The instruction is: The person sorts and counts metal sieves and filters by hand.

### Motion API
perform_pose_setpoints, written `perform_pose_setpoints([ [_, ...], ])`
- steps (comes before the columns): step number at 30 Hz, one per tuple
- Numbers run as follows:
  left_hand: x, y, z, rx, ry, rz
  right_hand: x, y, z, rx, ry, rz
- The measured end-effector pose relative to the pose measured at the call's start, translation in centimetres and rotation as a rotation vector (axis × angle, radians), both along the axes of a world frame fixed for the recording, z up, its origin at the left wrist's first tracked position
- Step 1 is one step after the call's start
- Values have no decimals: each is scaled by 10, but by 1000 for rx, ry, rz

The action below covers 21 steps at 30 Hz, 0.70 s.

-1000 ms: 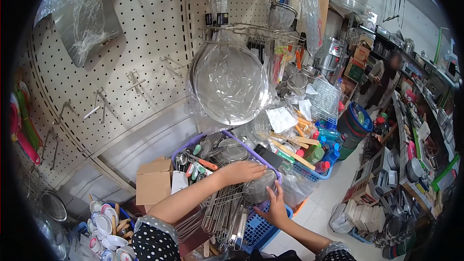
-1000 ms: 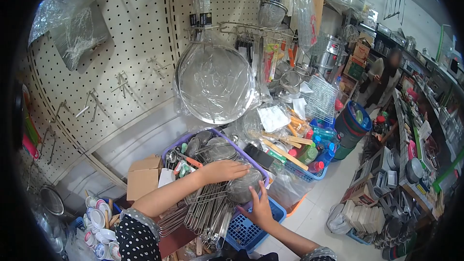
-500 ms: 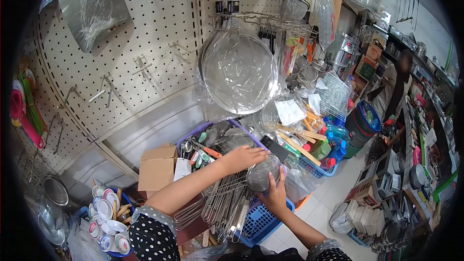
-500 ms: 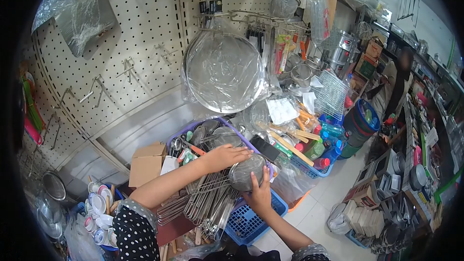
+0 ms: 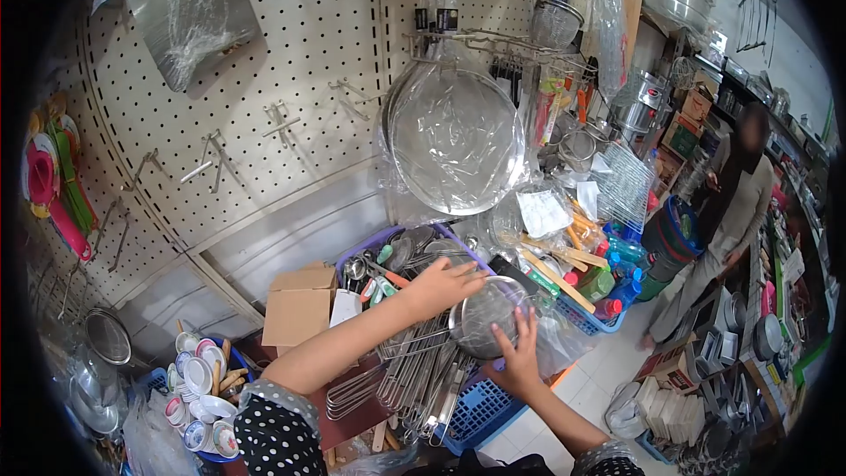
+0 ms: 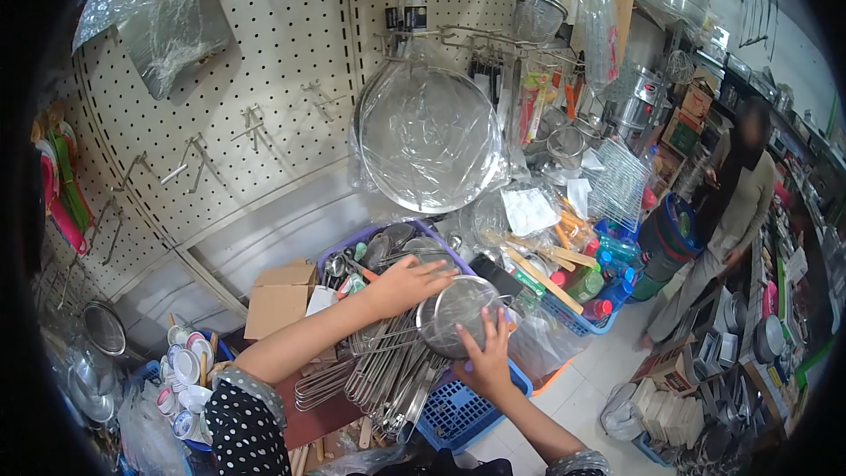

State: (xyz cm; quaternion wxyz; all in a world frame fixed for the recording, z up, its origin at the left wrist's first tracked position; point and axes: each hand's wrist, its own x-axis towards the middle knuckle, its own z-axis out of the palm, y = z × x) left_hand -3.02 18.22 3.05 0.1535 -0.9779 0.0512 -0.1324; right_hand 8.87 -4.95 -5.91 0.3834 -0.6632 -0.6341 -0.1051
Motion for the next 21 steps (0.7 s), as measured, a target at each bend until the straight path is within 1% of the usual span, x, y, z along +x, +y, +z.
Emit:
perform_pose_setpoints([
  [1, 8, 2, -4, -35, -95, -48, 6, 2, -1, 20, 6, 0],
  [4, 29, 6, -4, -49, -152, -51, 25, 3, 11, -11, -14, -34],
  [5, 35, 6, -2, -73, -156, -53, 32, 3, 14, -57, -68, -55],
  [8, 55, 8, -4, -137, -104, -52, 41, 1, 28, -38, 4, -48],
  [11, 73, 3, -1, -240, -45, 4, 47, -4, 37, -34, 44, -84],
  [14, 87, 2, -3, -357, -126, -32, 53, -6, 45, 5, 62, -111],
  [17, 96, 4, 5, -554, -119, -2, 57, -10, 63, 38, 68, -101],
  [20, 81, 4, 29, -785, -193, -19, 57, -10, 76, 103, 175, -15],
  [21, 70, 3, 37, -804, -226, -50, 49, -9, 83, 119, 158, -57],
])
